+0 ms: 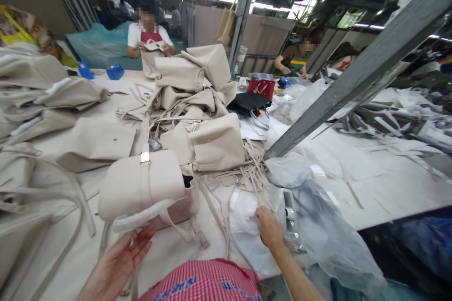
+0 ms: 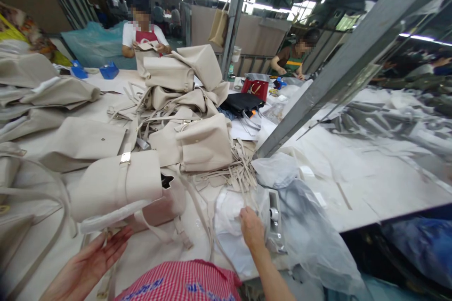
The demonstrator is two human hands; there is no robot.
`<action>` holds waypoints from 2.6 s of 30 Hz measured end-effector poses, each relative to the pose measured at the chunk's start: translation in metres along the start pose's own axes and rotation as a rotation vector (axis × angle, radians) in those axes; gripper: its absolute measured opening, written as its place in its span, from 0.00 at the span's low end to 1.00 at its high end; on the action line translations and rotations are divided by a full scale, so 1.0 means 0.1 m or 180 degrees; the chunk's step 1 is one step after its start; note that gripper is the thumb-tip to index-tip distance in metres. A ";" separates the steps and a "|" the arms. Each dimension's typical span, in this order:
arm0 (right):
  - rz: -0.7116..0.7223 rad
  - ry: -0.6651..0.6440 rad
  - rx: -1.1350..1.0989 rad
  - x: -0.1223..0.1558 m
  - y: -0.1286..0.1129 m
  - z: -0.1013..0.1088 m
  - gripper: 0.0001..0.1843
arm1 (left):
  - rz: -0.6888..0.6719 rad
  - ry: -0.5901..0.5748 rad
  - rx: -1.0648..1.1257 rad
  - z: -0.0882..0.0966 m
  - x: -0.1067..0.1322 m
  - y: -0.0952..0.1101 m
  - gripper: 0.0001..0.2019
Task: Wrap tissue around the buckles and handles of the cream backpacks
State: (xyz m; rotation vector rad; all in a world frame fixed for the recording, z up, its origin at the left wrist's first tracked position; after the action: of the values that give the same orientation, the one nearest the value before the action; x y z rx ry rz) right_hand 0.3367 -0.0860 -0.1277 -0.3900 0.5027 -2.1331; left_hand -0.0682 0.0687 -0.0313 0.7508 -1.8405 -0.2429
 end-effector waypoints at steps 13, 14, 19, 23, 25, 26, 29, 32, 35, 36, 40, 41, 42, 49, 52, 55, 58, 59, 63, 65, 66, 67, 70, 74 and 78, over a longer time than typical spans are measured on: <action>-0.0879 -0.0308 -0.2677 0.12 -0.11 0.41 0.19 | -0.0004 0.0181 0.0049 0.08 -0.11 -0.06 0.07; -0.0982 -0.0396 -0.2988 0.17 -0.23 0.42 0.18 | -0.0022 0.0227 0.0071 0.08 -0.11 -0.06 0.07; -0.1065 -0.1749 -0.4065 0.40 -1.25 0.35 0.20 | -0.0207 0.0212 0.0045 0.10 -0.05 -0.05 0.05; -0.0356 -0.2973 -0.3702 0.62 -2.22 0.23 0.16 | -0.0618 0.0019 -0.0461 0.11 -0.03 -0.02 0.06; -0.0047 -0.3457 -0.3465 0.76 -2.65 0.15 0.14 | -0.0811 0.0120 -0.0541 0.15 -0.04 0.00 0.09; 0.0094 -0.3655 -0.3345 0.83 -2.84 0.12 0.14 | -0.0904 0.0175 -0.0557 0.16 -0.04 0.01 0.09; 0.0477 -0.4101 -0.3097 0.99 -3.32 -0.02 0.13 | -0.1109 0.0270 -0.0547 0.18 -0.05 0.02 0.09; 0.0528 -0.4119 -0.3220 1.02 -3.58 -0.22 0.17 | -0.1130 0.0247 -0.0459 0.20 -0.04 -0.01 0.11; 0.0503 -0.3672 -0.3251 0.91 -3.64 -0.40 0.18 | -0.1049 0.0189 -0.0326 0.26 -0.03 -0.06 0.14; 0.0554 -0.3514 -0.3181 0.86 -3.64 -0.44 0.18 | -0.1023 0.0182 -0.0299 0.28 -0.02 -0.07 0.14; 0.0490 -0.2996 -0.2902 0.70 -3.54 -0.52 0.17 | -0.0968 0.0167 -0.0350 0.36 -0.03 -0.09 0.13; 0.0375 -0.2916 -0.2885 0.68 -3.51 -0.53 0.17 | -0.0960 0.0157 -0.0375 0.37 -0.04 -0.08 0.12; 0.0254 -0.2868 -0.2873 0.66 -3.48 -0.54 0.17 | -0.0950 0.0143 -0.0394 0.37 -0.05 -0.07 0.12; 0.0542 -0.2562 -0.2417 0.62 -3.31 -0.64 0.14 | -0.0704 -0.0111 -0.0348 0.30 -0.05 -0.03 0.19; 0.0836 -0.2309 -0.2048 0.55 -3.22 -0.72 0.14 | -0.0646 -0.0192 -0.0327 0.29 -0.01 -0.03 0.20; 0.0577 -0.2231 -0.2074 0.46 -3.12 -0.82 0.13 | -0.0651 -0.0165 -0.0316 0.30 0.01 -0.02 0.18; 0.0224 -0.2224 -0.2174 0.42 -3.07 -0.90 0.12 | -0.0657 -0.0130 -0.0297 0.30 0.01 -0.03 0.16; 0.0115 -0.2230 -0.2205 0.42 -3.07 -0.91 0.12 | -0.0671 -0.0115 -0.0290 0.30 0.01 -0.03 0.16; -0.0191 -0.2386 -0.2637 0.49 -3.14 -0.93 0.19 | -0.0799 0.0023 -0.0311 0.29 0.01 -0.03 0.14; -0.0267 -0.2420 -0.2910 0.53 -3.20 -0.92 0.21 | -0.0883 0.0116 -0.0338 0.28 0.01 -0.03 0.13; -0.0294 -0.2401 -0.2976 0.54 -3.22 -0.91 0.22 | -0.0925 0.0165 -0.0350 0.28 0.01 -0.03 0.13; -0.0321 -0.2379 -0.3006 0.55 -3.24 -0.90 0.22 | -0.0965 0.0214 -0.0357 0.28 0.01 -0.03 0.13; -0.0354 -0.2350 -0.2986 0.57 -3.26 -0.89 0.23 | -0.1050 0.0330 -0.0351 0.29 0.01 -0.04 0.12; -0.0327 -0.2276 -0.2878 0.56 -3.26 -0.88 0.21 | -0.1044 0.0383 -0.0259 0.30 0.02 -0.07 0.12; -0.0289 -0.2342 -0.2845 0.57 -3.26 -0.89 0.19 | -0.0988 0.0348 -0.0122 0.30 0.05 -0.08 0.10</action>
State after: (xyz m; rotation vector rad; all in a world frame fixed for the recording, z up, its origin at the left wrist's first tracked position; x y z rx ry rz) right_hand 0.0377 0.0575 -0.0410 -1.6306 0.9695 -1.5579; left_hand -0.0926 0.0536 -0.0434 1.0028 -1.6079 -0.4276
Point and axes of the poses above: each hand's wrist, its own x-axis away from the middle knuckle, its own z-axis out of the back of the hand, y = z × x, the point moved 4 cm from there along -x, towards the middle knuckle, and after that the axes turned 3 degrees about z, right-handed, at the moved point
